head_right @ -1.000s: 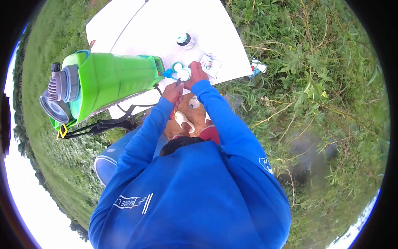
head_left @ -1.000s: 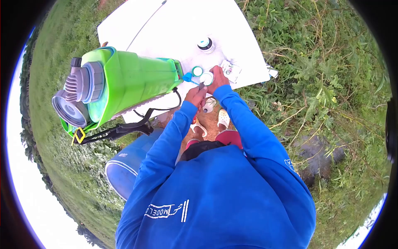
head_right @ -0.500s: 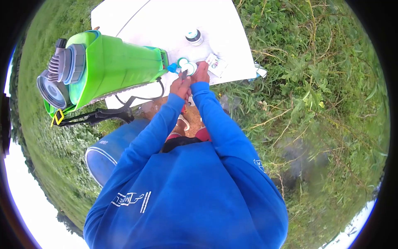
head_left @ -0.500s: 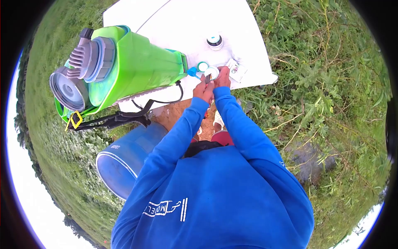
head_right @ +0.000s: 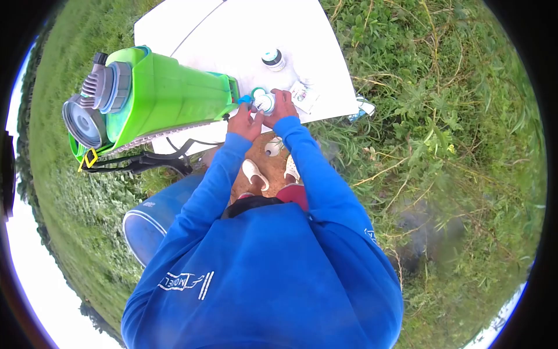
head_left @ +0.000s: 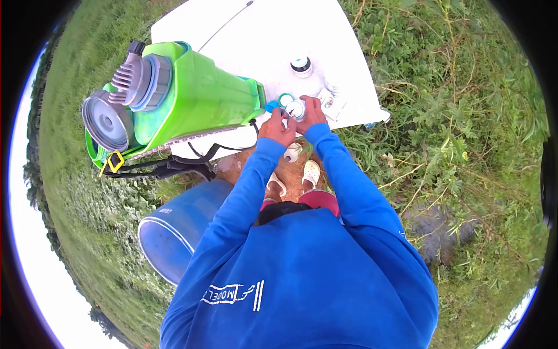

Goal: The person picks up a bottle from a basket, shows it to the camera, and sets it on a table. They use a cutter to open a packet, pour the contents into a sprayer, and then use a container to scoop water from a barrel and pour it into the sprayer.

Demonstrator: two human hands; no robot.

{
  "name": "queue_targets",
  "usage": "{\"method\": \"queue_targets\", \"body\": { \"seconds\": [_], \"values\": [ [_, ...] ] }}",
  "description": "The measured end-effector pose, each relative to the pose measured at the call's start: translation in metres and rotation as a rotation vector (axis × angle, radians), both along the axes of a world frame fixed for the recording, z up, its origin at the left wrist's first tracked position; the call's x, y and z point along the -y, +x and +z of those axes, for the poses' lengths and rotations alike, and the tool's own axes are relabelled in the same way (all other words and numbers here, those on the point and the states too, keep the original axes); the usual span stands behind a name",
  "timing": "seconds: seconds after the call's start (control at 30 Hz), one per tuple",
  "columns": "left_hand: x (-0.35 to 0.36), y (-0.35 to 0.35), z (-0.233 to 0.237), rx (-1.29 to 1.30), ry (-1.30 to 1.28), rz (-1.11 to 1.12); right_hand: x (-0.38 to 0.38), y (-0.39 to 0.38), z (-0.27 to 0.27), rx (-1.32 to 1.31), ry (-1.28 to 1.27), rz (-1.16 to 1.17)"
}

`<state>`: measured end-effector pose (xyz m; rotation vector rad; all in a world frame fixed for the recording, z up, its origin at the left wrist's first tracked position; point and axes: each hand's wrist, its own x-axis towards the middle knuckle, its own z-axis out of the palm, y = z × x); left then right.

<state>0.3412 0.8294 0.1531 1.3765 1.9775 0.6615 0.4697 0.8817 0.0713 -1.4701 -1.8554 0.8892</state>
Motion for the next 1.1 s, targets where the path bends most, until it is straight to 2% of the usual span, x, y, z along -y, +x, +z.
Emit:
{"method": "queue_targets", "body": {
  "seconds": [0.07, 0.17, 0.37, 0.57, 0.63, 0.77, 0.83, 0.97, 1.03, 1.1],
  "values": [
    [-0.006, -0.002, 0.001, -0.054, -0.078, -0.053, -0.002, 0.003, 0.002, 0.002, -0.035, 0.047],
    [-0.015, -0.006, 0.001, -0.222, 0.065, -0.210, -0.007, 0.007, 0.002, 0.033, -0.072, 0.128],
    [-0.037, -0.010, 0.016, -0.364, -0.101, -0.494, -0.020, 0.004, 0.007, 0.121, -0.111, 0.184],
    [-0.052, -0.010, 0.018, -0.331, -0.241, -0.479, -0.025, 0.003, -0.003, 0.137, -0.116, 0.198],
    [-0.050, 0.001, 0.030, -0.417, -0.262, -0.462, -0.027, 0.001, -0.009, 0.226, -0.116, 0.236],
    [-0.049, 0.003, 0.011, -0.425, -0.216, -0.370, -0.017, 0.000, 0.002, 0.184, -0.150, 0.190],
    [-0.048, 0.005, 0.004, -0.389, -0.152, -0.247, -0.012, -0.003, 0.007, 0.181, -0.186, 0.110],
    [-0.055, 0.002, -0.002, -0.304, -0.172, -0.198, -0.006, -0.008, 0.007, 0.129, -0.165, 0.030],
    [-0.063, -0.001, -0.013, -0.192, -0.269, -0.145, -0.007, -0.009, 0.010, 0.144, -0.204, 0.017],
    [-0.068, -0.010, -0.026, -0.132, -0.212, -0.214, -0.005, -0.010, 0.011, 0.143, -0.199, 0.014]
  ]
}}
